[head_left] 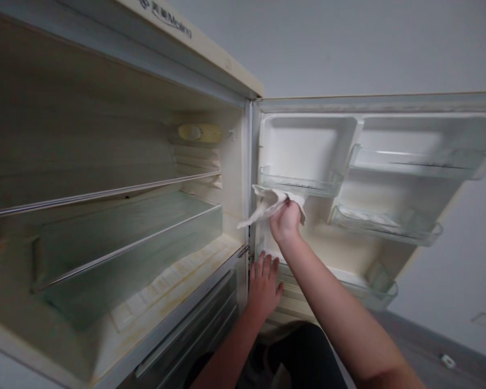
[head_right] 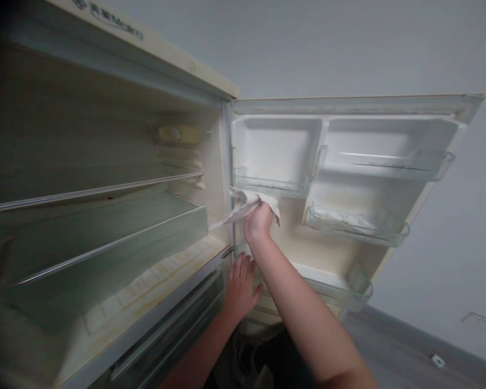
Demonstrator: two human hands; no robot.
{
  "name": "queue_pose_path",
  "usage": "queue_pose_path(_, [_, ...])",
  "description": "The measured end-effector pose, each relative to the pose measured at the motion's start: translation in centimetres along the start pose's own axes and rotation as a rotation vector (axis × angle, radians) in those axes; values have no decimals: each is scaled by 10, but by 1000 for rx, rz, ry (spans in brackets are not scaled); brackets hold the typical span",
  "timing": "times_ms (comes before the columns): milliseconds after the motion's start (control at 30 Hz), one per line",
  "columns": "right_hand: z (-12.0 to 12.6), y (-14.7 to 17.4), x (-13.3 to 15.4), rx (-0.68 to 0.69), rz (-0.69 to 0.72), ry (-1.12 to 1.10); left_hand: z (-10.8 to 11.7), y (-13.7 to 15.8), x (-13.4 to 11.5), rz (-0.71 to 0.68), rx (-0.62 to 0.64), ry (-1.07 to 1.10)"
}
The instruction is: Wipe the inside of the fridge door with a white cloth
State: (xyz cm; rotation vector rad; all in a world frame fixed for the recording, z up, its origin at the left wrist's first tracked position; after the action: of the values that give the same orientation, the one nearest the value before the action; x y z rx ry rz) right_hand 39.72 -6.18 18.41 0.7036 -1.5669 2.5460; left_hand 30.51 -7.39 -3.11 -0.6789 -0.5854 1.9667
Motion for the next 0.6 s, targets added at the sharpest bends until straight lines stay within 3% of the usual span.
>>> queue_pose_path(100, [1, -28, 25, -86, -160, -372, 1, 0, 1, -21, -5, 7])
queue_pose_path(167, [10, -33, 35, -112, -230, -494, 2, 0, 2, -26, -5, 11])
queue_pose_path(467, [74, -14, 37, -128, -187, -349, 4, -1, -1, -2, 5, -29])
queue_pose_path(600, [98, 17, 50, -206, -180, -522, 2, -1, 0, -9, -5, -30])
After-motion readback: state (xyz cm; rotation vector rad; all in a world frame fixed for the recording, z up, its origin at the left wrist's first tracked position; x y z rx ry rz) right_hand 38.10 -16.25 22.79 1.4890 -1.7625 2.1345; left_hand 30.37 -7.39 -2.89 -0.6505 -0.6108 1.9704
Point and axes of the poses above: each hand's wrist, its own y-axis away from the middle knuckle, its own z-axis out of the back of the hand, x = y × z, the point moved 3 cm from there along -y, towards the middle knuckle, and after that the axes turned 11 degrees about z, right-handed, at the moved point
